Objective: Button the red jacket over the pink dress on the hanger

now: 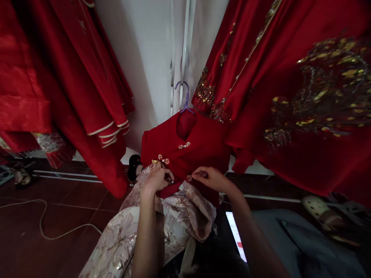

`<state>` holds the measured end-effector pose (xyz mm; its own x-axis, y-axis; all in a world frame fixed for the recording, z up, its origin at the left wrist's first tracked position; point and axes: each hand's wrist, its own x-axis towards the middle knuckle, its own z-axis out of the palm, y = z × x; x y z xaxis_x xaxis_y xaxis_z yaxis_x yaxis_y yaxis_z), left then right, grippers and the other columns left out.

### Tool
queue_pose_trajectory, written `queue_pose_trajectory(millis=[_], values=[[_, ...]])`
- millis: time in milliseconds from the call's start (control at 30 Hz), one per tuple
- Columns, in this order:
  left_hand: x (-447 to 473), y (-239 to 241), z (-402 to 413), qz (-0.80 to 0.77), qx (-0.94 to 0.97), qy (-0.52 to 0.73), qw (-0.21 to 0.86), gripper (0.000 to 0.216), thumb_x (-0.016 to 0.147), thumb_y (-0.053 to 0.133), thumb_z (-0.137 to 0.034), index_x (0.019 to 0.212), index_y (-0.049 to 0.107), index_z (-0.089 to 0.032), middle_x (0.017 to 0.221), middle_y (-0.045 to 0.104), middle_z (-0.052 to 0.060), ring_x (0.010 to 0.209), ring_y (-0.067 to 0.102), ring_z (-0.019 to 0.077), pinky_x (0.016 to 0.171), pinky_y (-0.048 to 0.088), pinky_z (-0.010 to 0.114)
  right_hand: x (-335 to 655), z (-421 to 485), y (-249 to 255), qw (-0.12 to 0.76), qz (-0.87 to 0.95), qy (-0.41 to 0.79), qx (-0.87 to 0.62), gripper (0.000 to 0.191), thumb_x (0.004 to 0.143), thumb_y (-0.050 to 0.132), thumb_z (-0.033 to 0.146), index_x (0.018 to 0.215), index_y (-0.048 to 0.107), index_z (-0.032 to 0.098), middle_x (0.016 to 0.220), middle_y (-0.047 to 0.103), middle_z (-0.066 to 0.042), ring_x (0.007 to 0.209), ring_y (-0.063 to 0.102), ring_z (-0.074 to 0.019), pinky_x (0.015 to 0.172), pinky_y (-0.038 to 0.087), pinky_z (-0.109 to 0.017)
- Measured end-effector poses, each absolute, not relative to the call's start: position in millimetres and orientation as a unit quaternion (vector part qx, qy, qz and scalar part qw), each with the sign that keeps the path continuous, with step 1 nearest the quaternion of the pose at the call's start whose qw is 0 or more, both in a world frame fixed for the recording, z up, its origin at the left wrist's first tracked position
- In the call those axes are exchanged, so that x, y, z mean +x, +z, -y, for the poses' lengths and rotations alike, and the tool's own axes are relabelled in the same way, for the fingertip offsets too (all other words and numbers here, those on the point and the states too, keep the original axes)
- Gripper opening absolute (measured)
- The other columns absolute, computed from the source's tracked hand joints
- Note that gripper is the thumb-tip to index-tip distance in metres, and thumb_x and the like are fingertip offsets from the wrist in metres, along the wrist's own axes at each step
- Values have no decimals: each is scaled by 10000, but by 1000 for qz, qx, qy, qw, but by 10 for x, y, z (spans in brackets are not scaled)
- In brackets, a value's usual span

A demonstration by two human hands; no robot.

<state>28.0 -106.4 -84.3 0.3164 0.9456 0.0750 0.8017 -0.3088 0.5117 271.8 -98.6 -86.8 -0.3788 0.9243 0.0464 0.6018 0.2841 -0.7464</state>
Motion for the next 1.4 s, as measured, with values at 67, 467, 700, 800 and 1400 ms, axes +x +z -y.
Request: queue_pose_trajectory(millis=[67, 467, 700, 800, 1400], values=[[290, -859, 1044, -552, 792, 185, 185, 144, 651, 675, -191, 759, 729, -270, 867, 459, 50, 931, 464, 223, 910, 364, 352, 2671, 984, -940, 225, 765, 353, -489, 295, 739, 630, 413, 903, 659, 170, 820, 697, -63, 742, 639, -169, 694, 493, -287], [88, -749, 1136, -526, 756, 245, 302, 146, 667, 566, -185, 799, 625, -163, 710, 620, 2, 639, 554, 115, 600, 406, 227, 2450, 1128, -679, 338, 701, 446, -442, 229, 712, 671, 383, 773, 624, 167, 781, 688, -43, 725, 634, -147, 686, 485, -277], [88, -712, 1178, -515, 763, 256, 294, 76, 670, 560, -207, 732, 568, -164, 683, 617, -6, 624, 549, 113, 595, 407, 223, 1845, 1244, -850, 455, 661, 358, -477, 218, 725, 664, 371, 802, 655, 168, 782, 700, -46, 662, 623, -142, 609, 471, -250], [67, -765, 1159, -521, 763, 246, 293, 76, 677, 562, -227, 719, 563, -164, 663, 614, -6, 607, 549, 117, 575, 400, 225, 1699, 1214, -1040, 472, 655, 325, -492, 183, 747, 647, 339, 827, 650, 174, 791, 702, -38, 629, 622, -130, 589, 464, -239], [20, -974, 1031, -488, 723, 261, 414, 200, 669, 631, -332, 664, 548, -150, 694, 650, 33, 656, 586, 138, 595, 434, 236, 1824, 1164, -1069, 431, 725, 285, -456, 114, 770, 642, 296, 823, 662, 197, 771, 684, -4, 633, 594, -105, 582, 432, -211]])
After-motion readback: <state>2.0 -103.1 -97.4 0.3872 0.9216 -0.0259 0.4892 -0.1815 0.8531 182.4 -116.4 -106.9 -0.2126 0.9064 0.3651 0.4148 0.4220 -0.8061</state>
